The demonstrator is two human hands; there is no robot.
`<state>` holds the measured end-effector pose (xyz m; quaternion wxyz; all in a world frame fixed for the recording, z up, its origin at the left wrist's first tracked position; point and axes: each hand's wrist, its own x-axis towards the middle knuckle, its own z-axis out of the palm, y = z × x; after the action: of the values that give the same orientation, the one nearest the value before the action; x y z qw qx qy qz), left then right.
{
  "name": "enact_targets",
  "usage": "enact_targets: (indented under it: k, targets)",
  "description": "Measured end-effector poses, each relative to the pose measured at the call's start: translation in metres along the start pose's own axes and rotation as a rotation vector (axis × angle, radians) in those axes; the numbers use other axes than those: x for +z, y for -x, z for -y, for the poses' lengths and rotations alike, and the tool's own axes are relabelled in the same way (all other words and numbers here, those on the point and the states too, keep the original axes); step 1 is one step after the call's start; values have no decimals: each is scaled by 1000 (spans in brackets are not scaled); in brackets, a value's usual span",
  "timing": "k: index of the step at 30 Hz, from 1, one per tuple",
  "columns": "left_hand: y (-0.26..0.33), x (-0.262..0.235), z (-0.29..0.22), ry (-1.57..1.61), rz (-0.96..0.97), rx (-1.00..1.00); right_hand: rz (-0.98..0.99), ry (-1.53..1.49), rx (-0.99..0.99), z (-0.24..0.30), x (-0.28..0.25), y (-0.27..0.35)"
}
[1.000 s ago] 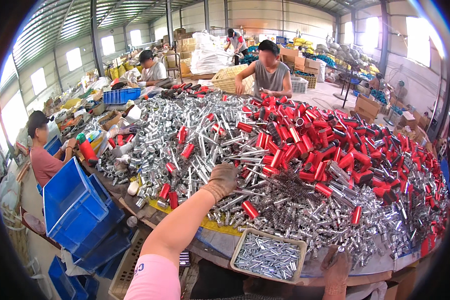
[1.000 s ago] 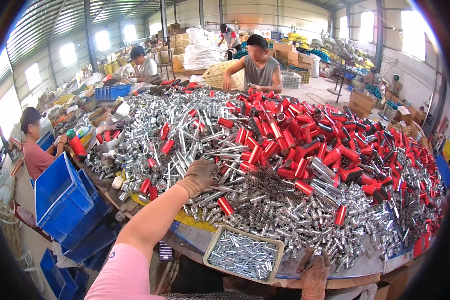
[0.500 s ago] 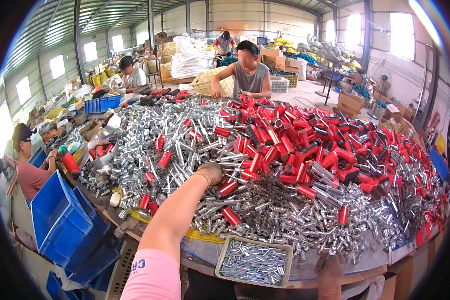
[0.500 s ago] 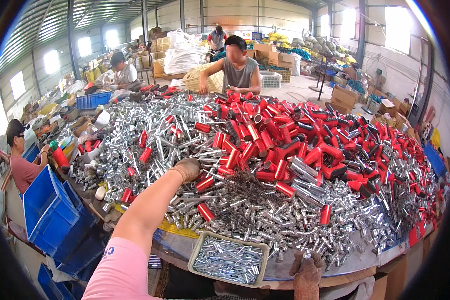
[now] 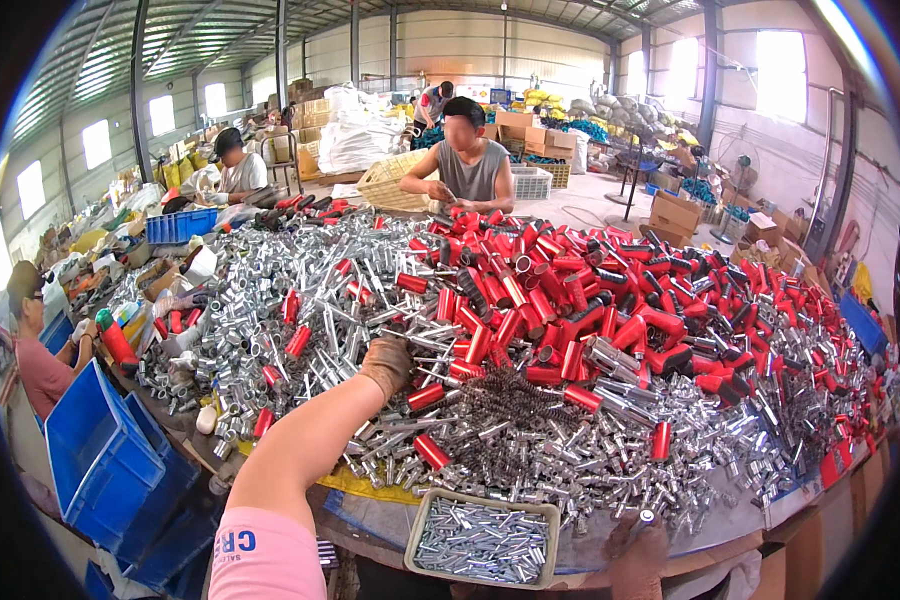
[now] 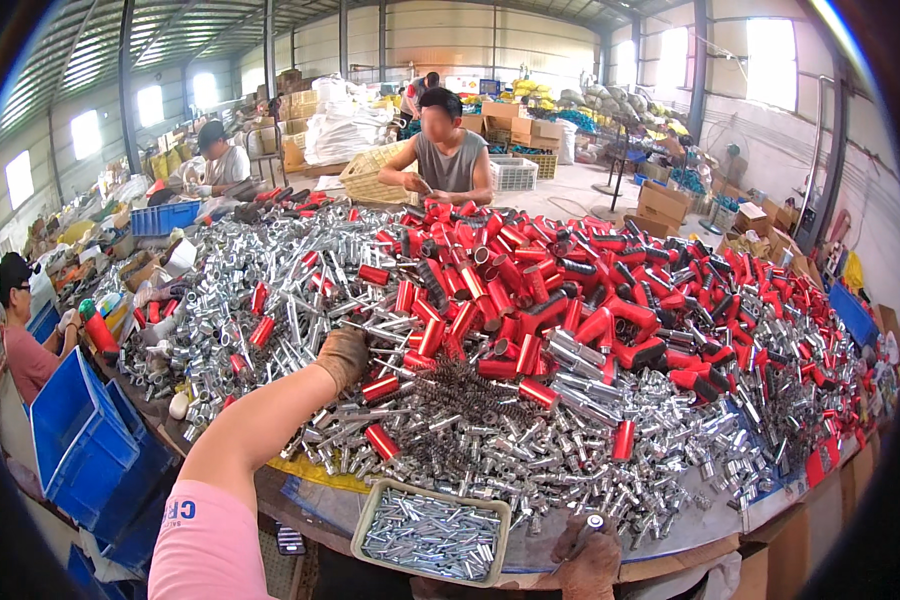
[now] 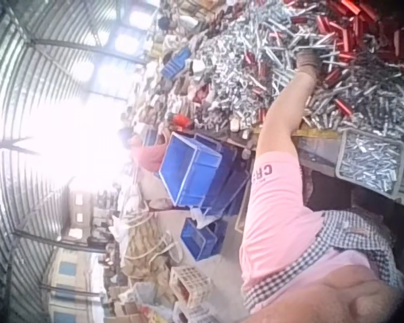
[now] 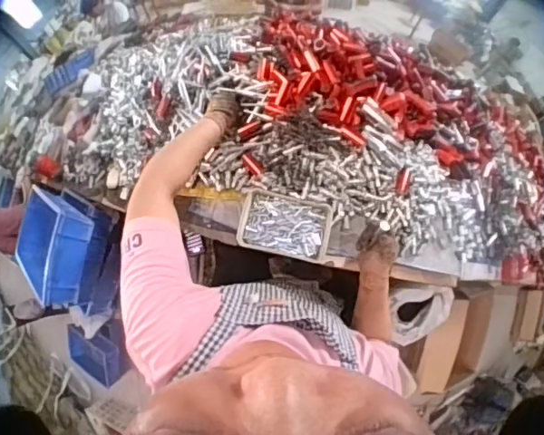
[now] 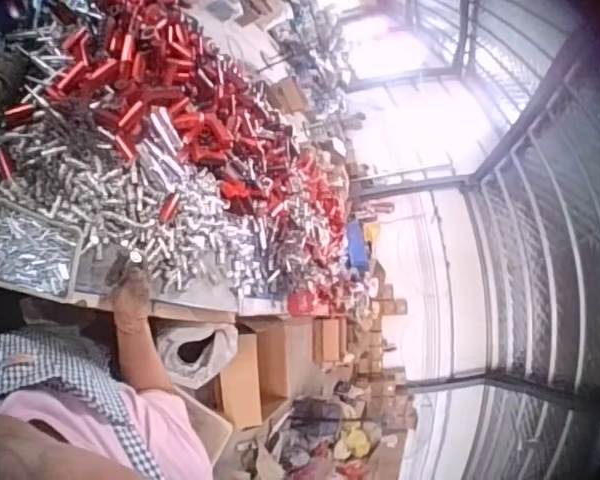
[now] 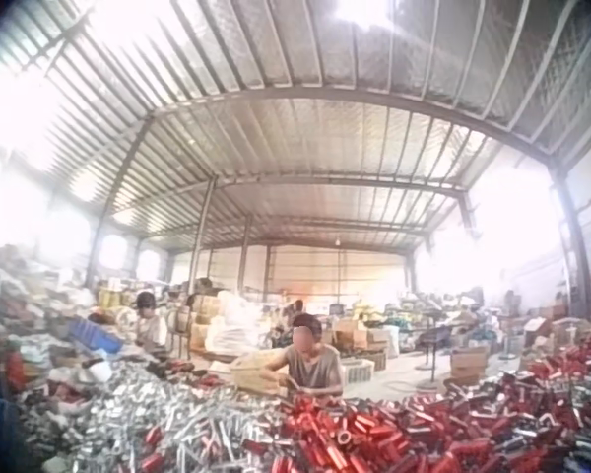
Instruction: The person assembles hand tool components by picking up metal barrels, red handles, and screws from the workbench, fitting the parts together, and securing them by hand.
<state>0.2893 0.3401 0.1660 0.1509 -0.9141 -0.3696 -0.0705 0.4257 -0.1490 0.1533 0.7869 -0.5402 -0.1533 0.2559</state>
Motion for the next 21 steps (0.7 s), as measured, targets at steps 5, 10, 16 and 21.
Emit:
enact_targets:
  k: [5, 10, 16, 21]
  targets:
    - [-10, -1, -10, -83, 68, 44, 0, 193, -406, -24, -24, -10]
    - [-13, 14, -3, -192, -41, -85, 136, 396, -197, -27, -32, -3]
    - [-17, 20, -3, -113, -81, -4, 233, 649, -386, -51, -18, -3]
    - [-15, 9, -4, -9, 17, -154, 316, 1091, -436, -29, 0, -3]
